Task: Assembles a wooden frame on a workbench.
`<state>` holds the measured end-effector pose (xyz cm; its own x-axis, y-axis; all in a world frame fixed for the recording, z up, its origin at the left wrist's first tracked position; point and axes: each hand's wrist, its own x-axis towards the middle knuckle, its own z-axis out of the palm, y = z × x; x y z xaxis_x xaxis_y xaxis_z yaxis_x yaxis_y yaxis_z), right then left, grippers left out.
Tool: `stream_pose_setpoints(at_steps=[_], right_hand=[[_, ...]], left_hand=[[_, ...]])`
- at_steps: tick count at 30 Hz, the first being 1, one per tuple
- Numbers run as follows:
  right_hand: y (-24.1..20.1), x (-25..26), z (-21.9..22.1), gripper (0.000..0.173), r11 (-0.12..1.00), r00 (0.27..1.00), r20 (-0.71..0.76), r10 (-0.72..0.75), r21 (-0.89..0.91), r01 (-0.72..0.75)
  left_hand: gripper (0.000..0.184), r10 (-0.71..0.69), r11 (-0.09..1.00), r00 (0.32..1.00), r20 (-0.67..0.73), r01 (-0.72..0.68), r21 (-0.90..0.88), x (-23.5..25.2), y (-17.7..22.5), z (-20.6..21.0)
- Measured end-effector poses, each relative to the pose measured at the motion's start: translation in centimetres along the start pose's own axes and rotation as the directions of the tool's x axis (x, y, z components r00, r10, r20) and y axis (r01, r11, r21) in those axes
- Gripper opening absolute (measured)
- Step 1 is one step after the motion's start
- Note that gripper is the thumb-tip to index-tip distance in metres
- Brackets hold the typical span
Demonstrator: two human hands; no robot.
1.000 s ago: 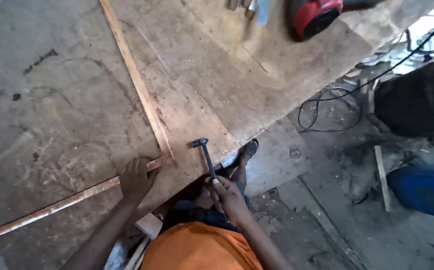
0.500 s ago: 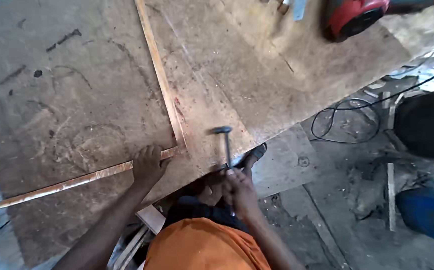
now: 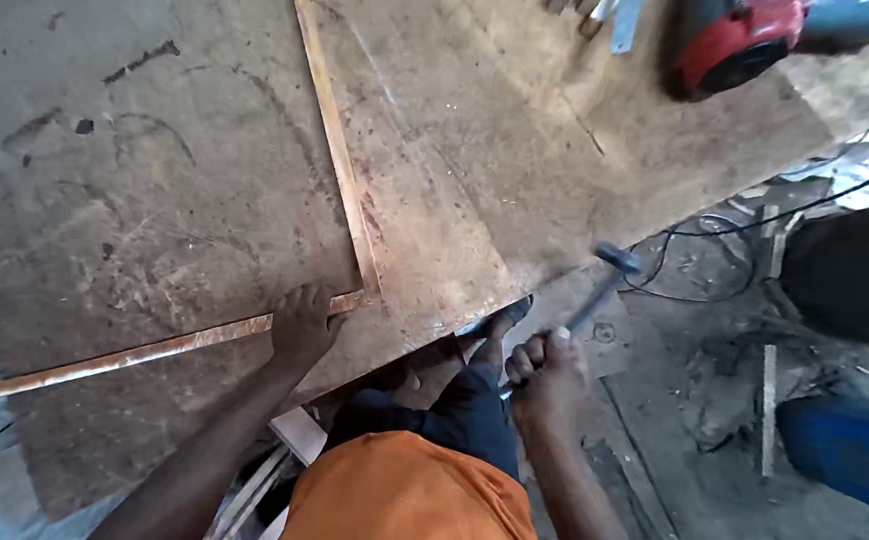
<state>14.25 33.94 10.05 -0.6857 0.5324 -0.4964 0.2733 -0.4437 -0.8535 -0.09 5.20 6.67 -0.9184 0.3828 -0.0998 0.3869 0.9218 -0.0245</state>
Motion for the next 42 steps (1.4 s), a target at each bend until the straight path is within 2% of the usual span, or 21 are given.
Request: stream_pose_setpoints(at_steps=[2,4,5,6,10,12,13,15,16,18,21,23,25,27,29,31,34,37,38,40,42], right_hand=[[2.6,-2.4,1.7,0.052,0.993,0.992,0.118,0.053,-0.112,-0.039],[4.7,-4.1,3.5,0.042,0.933,0.830,0.449,0.329,-0.291,-0.213],[4.9,-4.3,3.7,0.036,0.902,0.761,0.506,0.407,-0.353,-0.247],[4.3,-3.7,3.3,0.033,0.894,0.760,0.497,0.418,-0.372,-0.248],[-0.4,0.7,-0.4,0.034,0.992,0.982,0.154,0.113,-0.073,-0.103],[-1.1,1.6,0.6,0.036,1.000,0.991,-0.134,-0.022,0.014,0.024],[0.0,0.7,1.7,0.040,0.998,0.989,-0.135,-0.053,-0.047,0.047],[3.7,-3.3,3.8,0.050,0.970,0.976,0.194,0.101,-0.237,-0.053],[4.8,-4.3,4.7,0.044,0.934,0.879,0.389,0.277,-0.325,-0.150],[4.8,-4.2,5.0,0.034,0.892,0.761,0.490,0.426,-0.371,-0.260],[0.8,-1.4,1.8,0.032,0.955,0.902,0.343,0.260,-0.226,-0.190],[-1.3,0.1,0.5,0.034,0.997,0.994,0.083,0.072,-0.048,-0.069],[-0.4,-0.2,1.5,0.039,0.999,0.996,-0.082,-0.034,-0.028,0.032],[3.5,-3.4,3.5,0.049,0.980,0.990,0.134,0.047,-0.197,-0.020],[5.6,-4.8,5.1,0.039,0.907,0.834,0.429,0.347,-0.381,-0.181],[4.8,-3.6,4.2,0.033,0.878,0.806,0.414,0.422,-0.408,-0.250],[0.8,-0.3,1.2,0.035,0.973,0.967,0.183,0.175,-0.184,-0.141],[-0.5,0.5,1.8,0.037,0.999,0.992,-0.127,-0.004,0.033,0.008],[0.7,-0.7,2.8,0.040,1.000,0.996,-0.091,-0.015,-0.001,0.015],[3.9,-4.0,4.8,0.046,0.972,0.957,0.242,0.158,-0.206,-0.109],[5.4,-5.1,6.1,0.035,0.893,0.762,0.492,0.422,-0.372,-0.254]], left_hand=[[0.055,0.005,1.000,1.000,-0.012,-0.005,0.008,0.0,-0.1,0.0],[0.055,0.002,1.000,1.000,-0.007,-0.002,-0.009,0.2,-0.4,0.0],[0.055,0.007,1.000,1.000,-0.003,-0.007,-0.020,0.0,-0.6,0.0],[0.053,0.016,1.000,1.000,-0.010,-0.016,-0.023,-0.2,-0.6,0.0],[0.050,0.016,0.999,1.000,0.011,-0.015,-0.035,-0.1,-0.8,-0.1],[0.050,0.015,0.999,1.000,0.000,-0.015,-0.050,0.1,-0.8,0.0],[0.048,0.013,0.999,1.000,-0.004,-0.013,-0.043,0.1,-0.8,-0.1],[0.047,0.001,0.999,1.000,0.007,-0.001,-0.037,0.1,-0.9,-0.3],[0.048,0.006,0.999,1.000,0.005,-0.006,-0.040,0.1,-1.1,-0.3],[0.049,0.024,0.999,1.000,-0.006,-0.024,-0.038,-0.1,-1.4,0.0],[0.052,0.029,0.999,0.999,-0.028,-0.029,-0.025,0.0,-1.6,0.0],[0.051,0.040,0.998,0.997,-0.064,-0.042,-0.037,0.1,-1.5,0.0],[0.050,0.028,0.999,0.999,-0.039,-0.030,-0.032,-0.1,-1.4,-0.1],[0.048,0.011,0.999,1.000,0.001,-0.011,-0.038,0.0,-1.5,-0.2],[0.049,0.008,1.000,1.000,0.005,-0.008,-0.023,0.2,-2.0,-0.1],[0.048,0.022,0.999,1.000,-0.017,-0.023,-0.029,-0.2,-2.0,0.1],[0.046,0.069,0.997,0.993,-0.095,-0.071,-0.018,-0.2,-2.3,0.2],[0.047,0.067,0.998,0.994,-0.084,-0.068,-0.012,-0.3,-2.3,0.3],[0.047,0.063,0.998,0.996,-0.069,-0.065,-0.018,-0.2,-2.3,0.3],[0.047,0.066,0.998,0.996,-0.058,-0.067,-0.017,-0.1,-2.5,0.1],[0.048,0.053,0.999,0.998,-0.028,-0.053,-0.007,-0.1,-2.6,0.1]])
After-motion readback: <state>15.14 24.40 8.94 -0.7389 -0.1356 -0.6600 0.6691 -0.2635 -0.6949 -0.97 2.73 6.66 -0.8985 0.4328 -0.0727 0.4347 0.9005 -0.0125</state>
